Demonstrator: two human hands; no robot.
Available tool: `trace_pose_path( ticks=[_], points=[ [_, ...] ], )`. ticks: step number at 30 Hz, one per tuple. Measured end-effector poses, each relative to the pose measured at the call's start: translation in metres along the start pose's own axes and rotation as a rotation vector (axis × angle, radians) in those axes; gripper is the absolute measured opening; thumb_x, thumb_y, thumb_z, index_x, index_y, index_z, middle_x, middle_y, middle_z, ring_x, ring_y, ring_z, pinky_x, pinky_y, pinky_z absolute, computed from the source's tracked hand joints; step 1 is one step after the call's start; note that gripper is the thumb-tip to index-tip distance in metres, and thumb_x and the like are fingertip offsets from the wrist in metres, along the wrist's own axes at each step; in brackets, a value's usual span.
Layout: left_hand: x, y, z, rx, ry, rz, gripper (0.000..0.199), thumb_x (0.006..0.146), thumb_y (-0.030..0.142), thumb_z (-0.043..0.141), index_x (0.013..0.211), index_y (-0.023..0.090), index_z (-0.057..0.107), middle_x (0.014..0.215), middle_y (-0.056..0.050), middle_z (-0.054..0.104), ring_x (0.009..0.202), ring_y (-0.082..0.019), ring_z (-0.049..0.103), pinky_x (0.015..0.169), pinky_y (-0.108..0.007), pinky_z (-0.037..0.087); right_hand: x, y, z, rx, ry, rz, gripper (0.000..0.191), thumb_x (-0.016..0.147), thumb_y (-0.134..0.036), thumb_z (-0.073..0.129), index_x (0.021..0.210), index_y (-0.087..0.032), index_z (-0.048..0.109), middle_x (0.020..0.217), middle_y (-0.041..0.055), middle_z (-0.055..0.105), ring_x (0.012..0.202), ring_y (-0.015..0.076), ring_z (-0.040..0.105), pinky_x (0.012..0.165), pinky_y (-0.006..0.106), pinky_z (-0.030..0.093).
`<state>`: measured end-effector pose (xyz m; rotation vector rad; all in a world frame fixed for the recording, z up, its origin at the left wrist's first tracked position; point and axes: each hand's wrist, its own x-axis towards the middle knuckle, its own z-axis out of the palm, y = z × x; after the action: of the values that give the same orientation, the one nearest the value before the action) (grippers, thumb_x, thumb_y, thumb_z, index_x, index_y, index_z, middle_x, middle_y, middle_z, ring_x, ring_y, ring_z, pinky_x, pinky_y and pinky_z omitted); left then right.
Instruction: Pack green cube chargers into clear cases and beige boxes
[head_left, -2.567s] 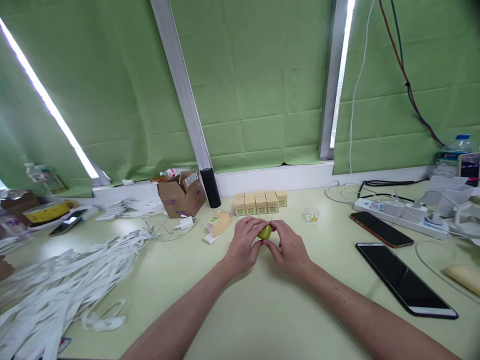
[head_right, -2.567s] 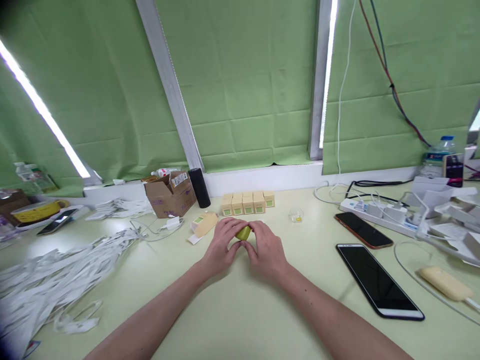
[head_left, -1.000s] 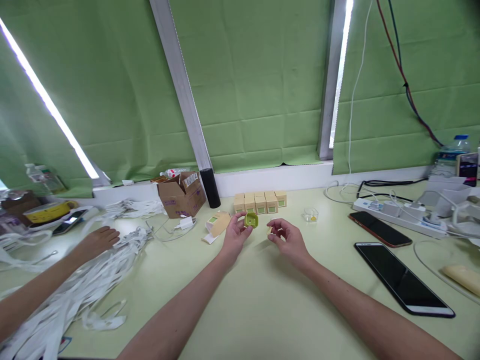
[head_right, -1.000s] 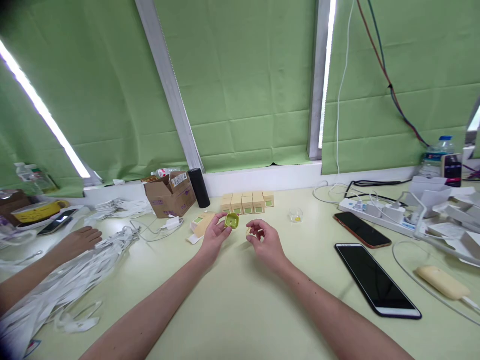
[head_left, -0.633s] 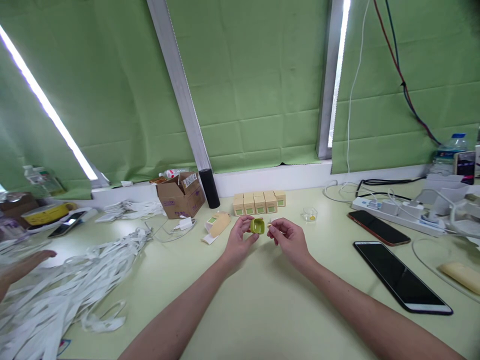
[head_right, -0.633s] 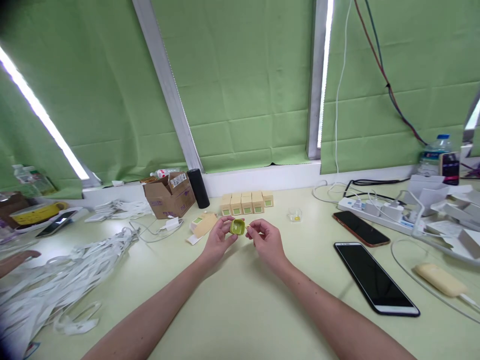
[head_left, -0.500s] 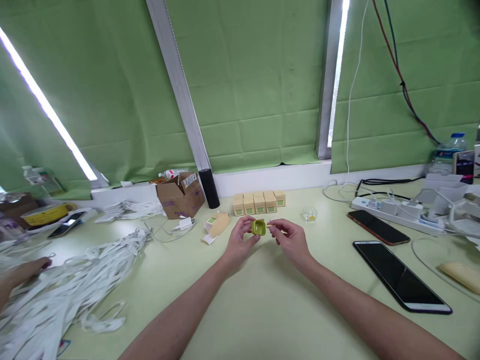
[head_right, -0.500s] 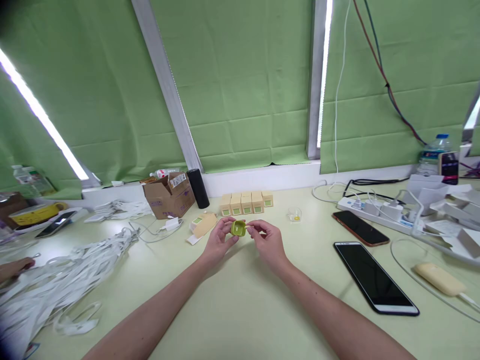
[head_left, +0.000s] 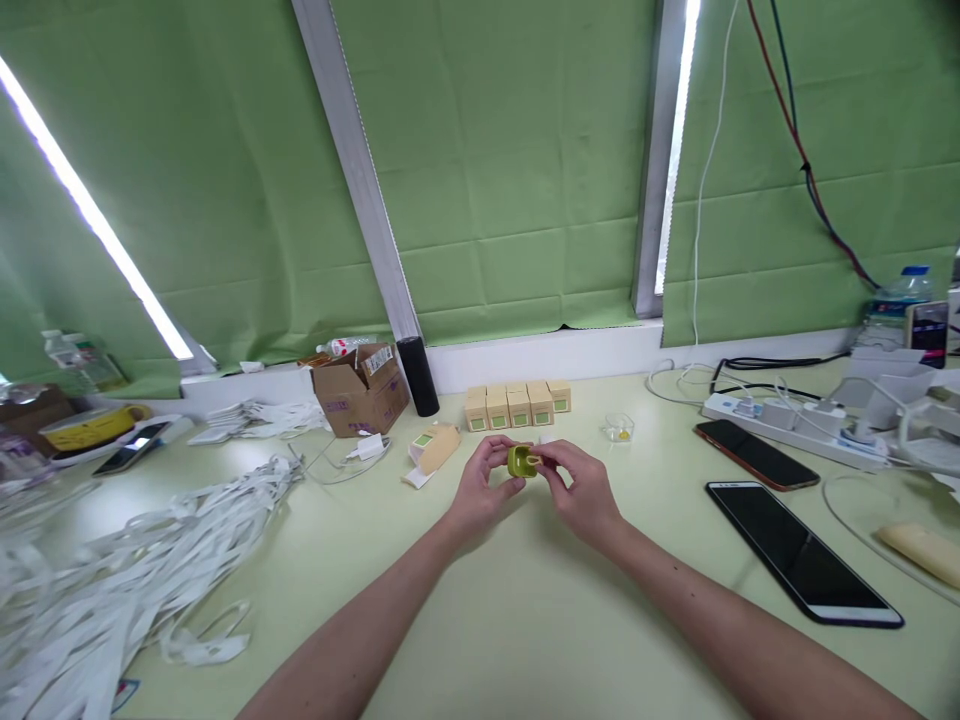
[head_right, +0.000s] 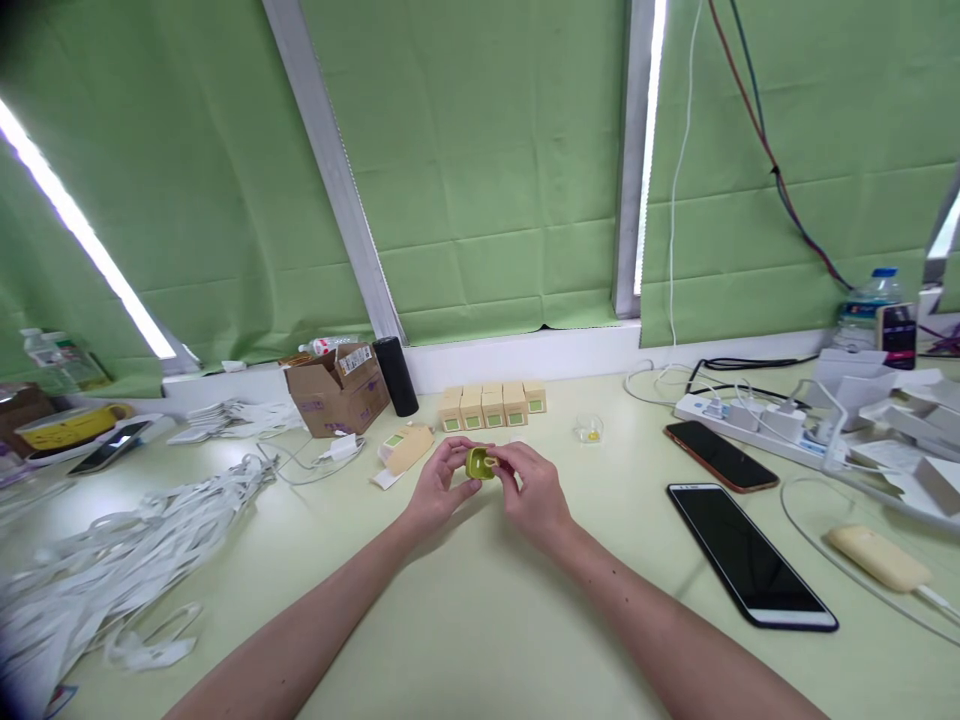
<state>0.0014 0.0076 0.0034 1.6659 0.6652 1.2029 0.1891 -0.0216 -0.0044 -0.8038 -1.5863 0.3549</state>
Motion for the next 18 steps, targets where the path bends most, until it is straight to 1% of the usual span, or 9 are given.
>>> trace_pose_path(
  ticks=[3,5,7,11,14,18],
  points=[
    [-0.0013,0.0028,0.0018,0.027,-0.018,0.03,0.045,0.083,0.027,0.085,0.119,0.023,0.059,0.13,-0.013,0.07,0.125,-0.03,0.065,0.108,-0.046,0.047,-0.0012,0.0027,0.0003,-0.13,-0.014,-0.104,0.027,0.102,-0.021,0.049,0.111,-0.025,0.074,0.1,0.0091,0.076,0.091,0.0239,0.071,0.079,0.04,0.061],
    [-0.0021,0.0042,0.0032,0.061,-0.012,0.038,0.044,0.083,0.024,0.084,0.119,0.023,0.059,0.127,-0.012,0.07,0.124,-0.03,0.065,0.108,-0.046,0.047,-0.0015,0.0044,0.0001,-0.244,-0.013,-0.151,0.027,0.102,-0.018,0.048,0.111,-0.024,0.073,0.103,0.0099,0.075,0.094,0.024,0.069,0.08,0.04,0.059],
    [-0.0027,0.0055,0.0046,0.088,-0.007,0.04,0.043,0.084,0.023,0.083,0.12,0.023,0.059,0.126,-0.011,0.069,0.125,-0.029,0.065,0.109,-0.046,0.047,-0.0015,0.0053,-0.0008,-0.356,-0.011,-0.187,0.028,0.101,-0.017,0.048,0.11,-0.022,0.073,0.102,0.011,0.072,0.092,0.0236,0.067,0.077,0.038,0.056],
    [-0.0035,0.0082,0.0073,0.1,-0.006,0.05,0.042,0.083,0.022,0.083,0.118,0.024,0.059,0.128,-0.011,0.068,0.126,-0.03,0.065,0.11,-0.047,0.047,-0.0014,0.0059,-0.0023,-0.509,-0.038,-0.215,0.03,0.102,-0.017,0.044,0.106,-0.02,0.074,0.089,0.0091,0.066,0.082,0.0219,0.06,0.071,0.034,0.046],
    [-0.0037,0.0092,0.0082,0.09,-0.016,0.059,0.043,0.082,0.023,0.084,0.117,0.023,0.06,0.129,-0.012,0.069,0.128,-0.031,0.065,0.11,-0.047,0.047,-0.0016,0.0068,-0.0019,-0.592,-0.079,-0.248,0.03,0.102,-0.015,0.043,0.102,-0.019,0.073,0.083,0.0077,0.066,0.078,0.0215,0.056,0.07,0.035,0.041],
    [-0.0034,0.0093,0.0083,0.094,-0.021,0.08,0.042,0.082,0.024,0.085,0.116,0.024,0.061,0.129,-0.012,0.069,0.128,-0.032,0.065,0.111,-0.048,0.045,-0.002,0.0088,-0.0006,-0.61,-0.088,-0.275,0.031,0.103,-0.014,0.041,0.1,-0.019,0.072,0.081,0.0072,0.068,0.076,0.0213,0.054,0.071,0.035,0.039]
  ],
)
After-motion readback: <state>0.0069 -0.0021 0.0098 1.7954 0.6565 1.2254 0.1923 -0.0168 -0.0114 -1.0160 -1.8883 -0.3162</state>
